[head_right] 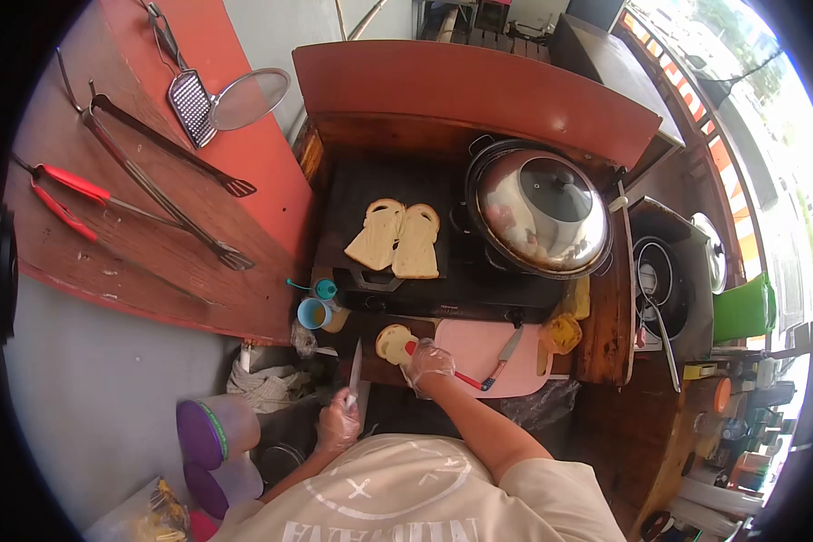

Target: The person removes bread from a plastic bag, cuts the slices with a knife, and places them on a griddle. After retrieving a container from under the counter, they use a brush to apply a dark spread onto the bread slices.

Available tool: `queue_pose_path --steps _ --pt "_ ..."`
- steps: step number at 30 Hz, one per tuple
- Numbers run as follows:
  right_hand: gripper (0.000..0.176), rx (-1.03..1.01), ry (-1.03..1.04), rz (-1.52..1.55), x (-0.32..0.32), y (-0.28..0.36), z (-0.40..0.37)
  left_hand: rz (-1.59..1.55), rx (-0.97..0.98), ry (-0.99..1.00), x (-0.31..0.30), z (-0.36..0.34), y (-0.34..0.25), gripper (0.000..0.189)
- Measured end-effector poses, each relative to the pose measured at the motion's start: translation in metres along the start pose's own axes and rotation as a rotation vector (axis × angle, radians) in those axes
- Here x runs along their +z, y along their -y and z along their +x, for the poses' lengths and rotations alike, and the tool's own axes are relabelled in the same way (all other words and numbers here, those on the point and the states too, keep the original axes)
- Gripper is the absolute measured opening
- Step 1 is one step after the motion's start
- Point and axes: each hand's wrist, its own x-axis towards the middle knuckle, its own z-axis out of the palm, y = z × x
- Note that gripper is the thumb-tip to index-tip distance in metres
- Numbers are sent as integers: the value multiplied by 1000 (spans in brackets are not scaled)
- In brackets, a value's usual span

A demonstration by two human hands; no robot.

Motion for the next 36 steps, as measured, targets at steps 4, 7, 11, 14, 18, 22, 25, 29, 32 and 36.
queue_pose_path --steps 4,7,11,14,18,22,25,29,32,36 --pt "76 -49 -34 -10 4 -1 -4 42 -40 64 21 11 7 38" --pt "80 -86 -117 -85 19 3 -6 31 -62 103 35 28 0 40" --pt "77 26 -25 -14 9 14 0 -41 -48 94 37 34 -5 42" --pt "73 81 72 67 1 11 0 -135 -52 95 35 29 5 44" --pt "75 69 58 79 23 -5 16 -213 -55 24 34 21 8 44" --pt "99 43 -69 118 17 4 2 -245 -43 68 50 26 23 45" --pt "116 62 37 4 -6 36 -4 -292 -10 76 54 27 25 47" --pt "122 38 45 -109 10 51 24 -380 -51 27 49 22 32 47" --pt "120 28 32 -109 13 46 39 -414 -85 12 38 15 30 45" --pt "110 -9 4 -6 1 24 35 -423 -106 -21 32 11 21 44"
